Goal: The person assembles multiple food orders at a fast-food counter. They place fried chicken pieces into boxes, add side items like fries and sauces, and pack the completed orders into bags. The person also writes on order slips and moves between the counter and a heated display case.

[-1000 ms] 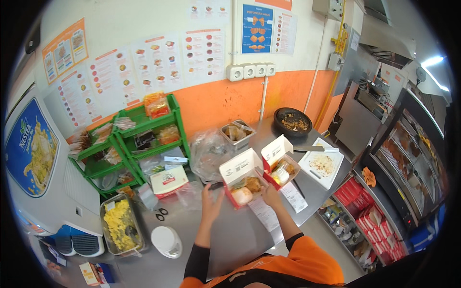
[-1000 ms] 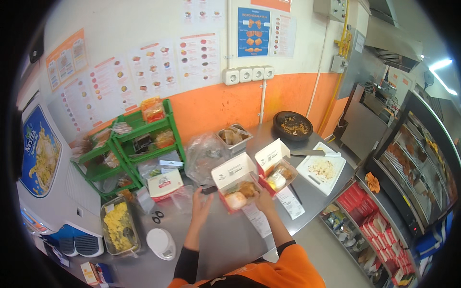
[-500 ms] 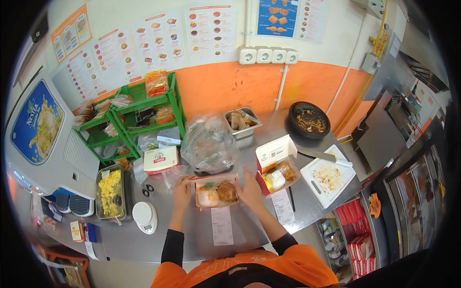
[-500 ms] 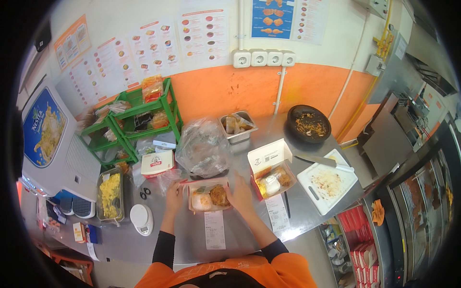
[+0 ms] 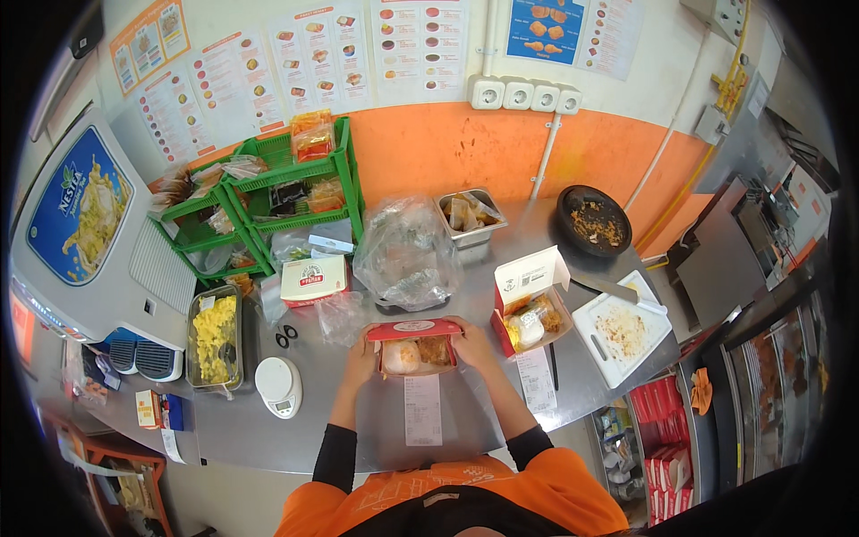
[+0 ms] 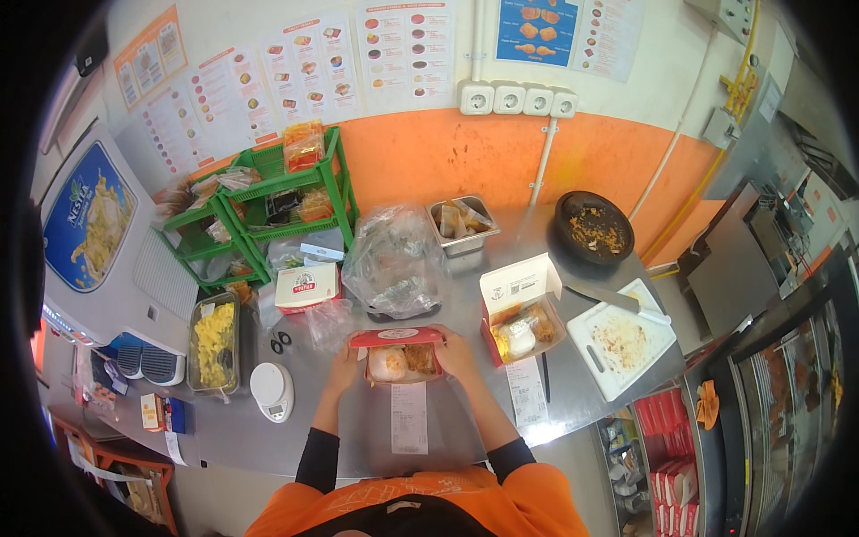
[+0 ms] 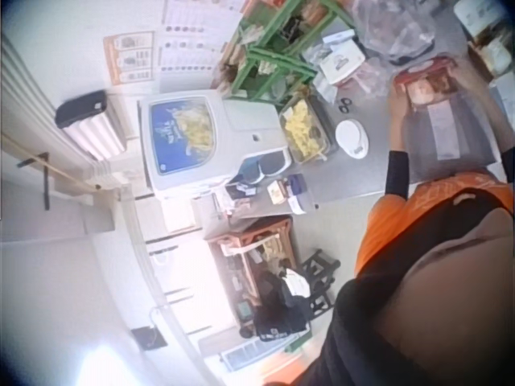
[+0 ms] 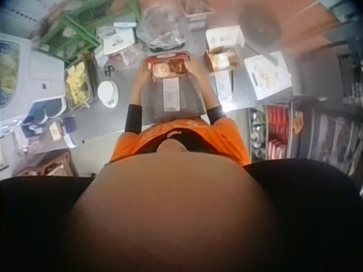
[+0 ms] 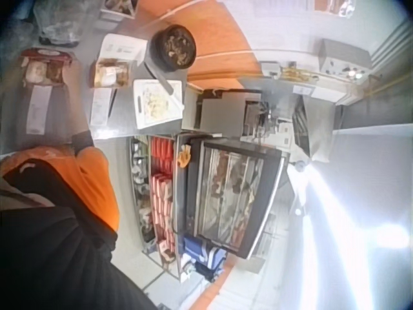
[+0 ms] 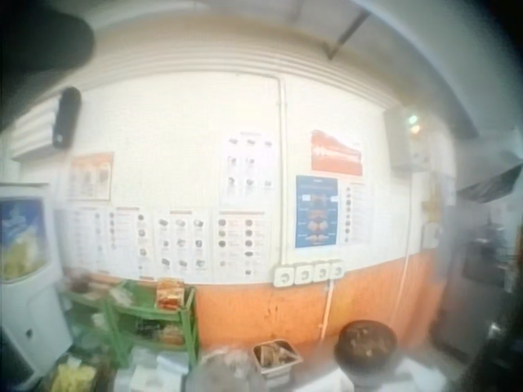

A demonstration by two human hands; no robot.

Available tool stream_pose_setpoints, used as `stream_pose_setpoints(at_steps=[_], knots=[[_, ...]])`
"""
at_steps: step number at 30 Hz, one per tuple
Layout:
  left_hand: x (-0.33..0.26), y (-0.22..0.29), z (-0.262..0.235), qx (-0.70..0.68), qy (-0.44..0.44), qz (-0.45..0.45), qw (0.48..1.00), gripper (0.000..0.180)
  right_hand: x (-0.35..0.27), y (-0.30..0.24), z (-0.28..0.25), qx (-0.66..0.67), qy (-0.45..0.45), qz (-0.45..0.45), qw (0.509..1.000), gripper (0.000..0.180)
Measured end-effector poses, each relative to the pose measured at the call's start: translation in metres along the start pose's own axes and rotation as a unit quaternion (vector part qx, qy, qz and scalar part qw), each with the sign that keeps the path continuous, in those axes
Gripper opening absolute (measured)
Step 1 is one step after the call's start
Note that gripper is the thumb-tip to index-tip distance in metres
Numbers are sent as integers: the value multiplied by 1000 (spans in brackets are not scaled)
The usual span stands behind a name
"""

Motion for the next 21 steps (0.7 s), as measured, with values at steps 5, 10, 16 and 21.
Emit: stream_pose_setpoints(at_steps=[5,10,16,21], knots=[[-16,-27,19,-184,-180,-11,966,53,-18,23,16,-25,-70,-136,988,66],[-46,-1,16,-11,-213,-6,977,66,-49,31,39,28,-192,-122,973,93],[-71,8,12,95,-90,103,986,56,-72,21,58,-15,-107,-190,976,71],[-84,12,8,92,-18,85,992,47,-70,31,66,49,-99,-145,983,67]])
Point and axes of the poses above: each hand's wrist, its own x-axis towards the middle knuckle, its own z-axis out of the palm, y = z × x, the point moved 10 cm from there along x, towards the middle knuckle, and after that the axes turned 4 degrees about z, right-handed, at the moved point
